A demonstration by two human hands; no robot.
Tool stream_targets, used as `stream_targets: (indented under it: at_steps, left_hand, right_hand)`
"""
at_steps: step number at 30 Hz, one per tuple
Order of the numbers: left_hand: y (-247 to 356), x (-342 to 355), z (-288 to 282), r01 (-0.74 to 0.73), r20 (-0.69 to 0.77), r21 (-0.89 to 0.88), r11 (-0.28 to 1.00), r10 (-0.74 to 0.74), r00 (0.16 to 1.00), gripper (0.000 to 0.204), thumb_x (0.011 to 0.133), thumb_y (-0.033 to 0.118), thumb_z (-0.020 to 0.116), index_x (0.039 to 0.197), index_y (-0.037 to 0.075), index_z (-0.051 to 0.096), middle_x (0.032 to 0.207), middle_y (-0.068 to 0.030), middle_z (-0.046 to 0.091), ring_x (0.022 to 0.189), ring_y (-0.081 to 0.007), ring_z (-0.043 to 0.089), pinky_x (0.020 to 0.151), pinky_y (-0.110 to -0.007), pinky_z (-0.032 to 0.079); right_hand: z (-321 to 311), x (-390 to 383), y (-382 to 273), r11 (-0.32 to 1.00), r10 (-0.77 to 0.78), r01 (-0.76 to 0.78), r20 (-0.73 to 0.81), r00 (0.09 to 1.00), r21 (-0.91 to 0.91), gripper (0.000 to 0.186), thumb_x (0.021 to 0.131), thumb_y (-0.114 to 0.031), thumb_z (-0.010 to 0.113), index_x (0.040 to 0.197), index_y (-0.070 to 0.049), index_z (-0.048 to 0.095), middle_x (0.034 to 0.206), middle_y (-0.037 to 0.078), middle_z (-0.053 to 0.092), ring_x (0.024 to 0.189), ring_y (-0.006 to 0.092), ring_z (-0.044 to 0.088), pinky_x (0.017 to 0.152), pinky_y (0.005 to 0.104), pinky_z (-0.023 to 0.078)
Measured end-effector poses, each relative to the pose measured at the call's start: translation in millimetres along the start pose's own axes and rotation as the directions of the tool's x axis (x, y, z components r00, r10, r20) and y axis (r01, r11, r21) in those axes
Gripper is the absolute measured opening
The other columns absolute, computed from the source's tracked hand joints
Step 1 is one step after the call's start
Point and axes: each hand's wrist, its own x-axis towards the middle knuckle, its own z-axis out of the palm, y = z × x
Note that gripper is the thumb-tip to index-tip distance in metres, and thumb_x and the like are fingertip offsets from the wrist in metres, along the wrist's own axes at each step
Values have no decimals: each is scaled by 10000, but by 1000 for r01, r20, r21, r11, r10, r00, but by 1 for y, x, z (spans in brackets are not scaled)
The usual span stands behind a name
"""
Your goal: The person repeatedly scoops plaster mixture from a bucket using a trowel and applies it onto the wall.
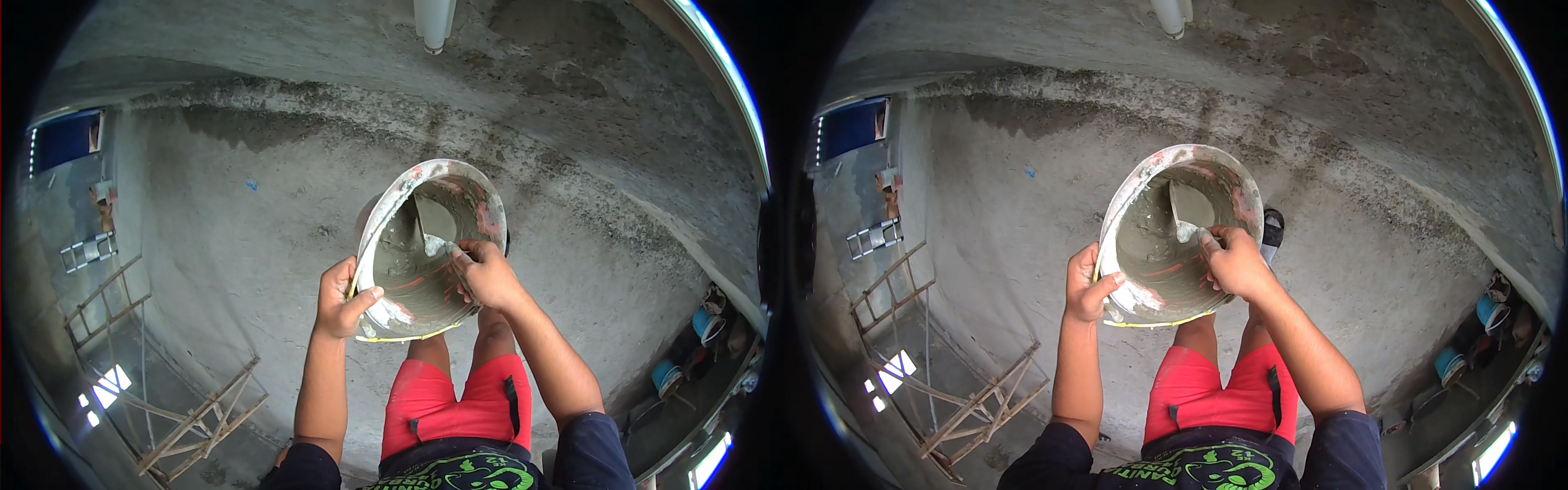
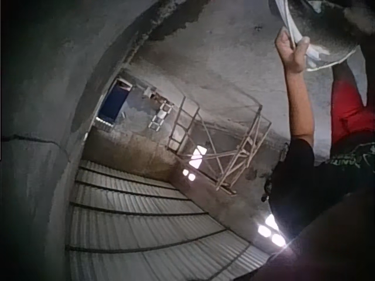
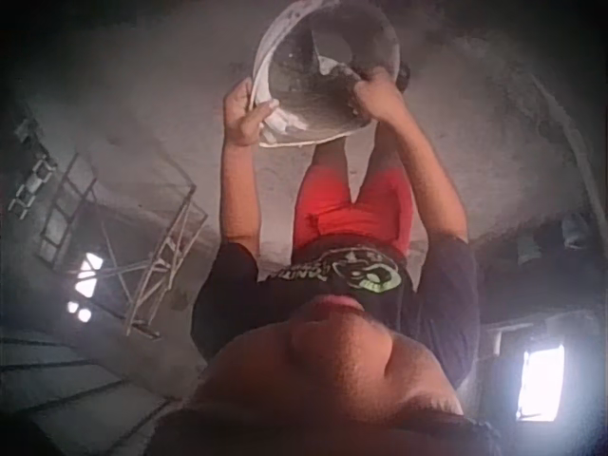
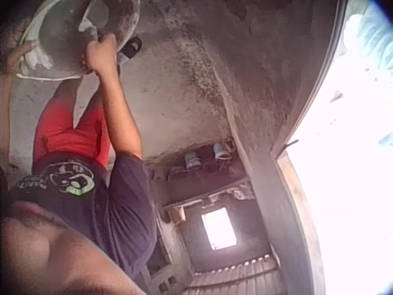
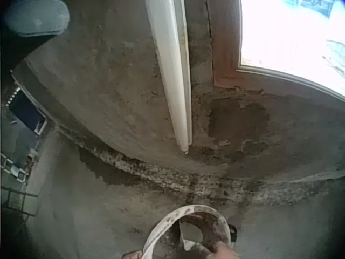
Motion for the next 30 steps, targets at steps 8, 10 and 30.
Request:
stream_targets:
  at_steps: [8, 10, 30]
  left_hand:
    - [22, 1, -11, -32, 125, 87, 996, 21, 992, 263, 799, 25, 716, 758, 96, 466, 736, 28, 552, 673, -25, 446, 604, -236, 356]
    - [26, 2, -19, 1, 129, 127, 992, -18, 992, 234, 749, 67, 735, 755, 80, 502, 775, -8, 598, 702, -63, 494, 660, -250, 399]
    - [3, 21, -37, 21, 81, -1, 1000, -21, 996, 254, 767, 36, 726, 758, 102, 481, 765, 20, 531, 712, -56, 465, 671, -240, 375]
  right_hand:
    - [7, 3, -2, 828, -406, 365, -7, 914, -426, 392, 969, -162, 593, 1240, 119, 634, 1068, 362, 678, 1104, 487, 649, 989, 467, 509]
    - [10, 1, -5, 826, -437, 397, -7, 900, -400, 391, 962, -151, 609, 1249, 115, 632, 1049, 359, 685, 1063, 477, 672, 965, 461, 528]
    - [-46, 3, 9, 991, -47, 112, 619, 784, -66, 430, 1099, -266, 473, 1417, 2, 582, 894, 36, 692, 604, 111, 583, 573, 266, 505]
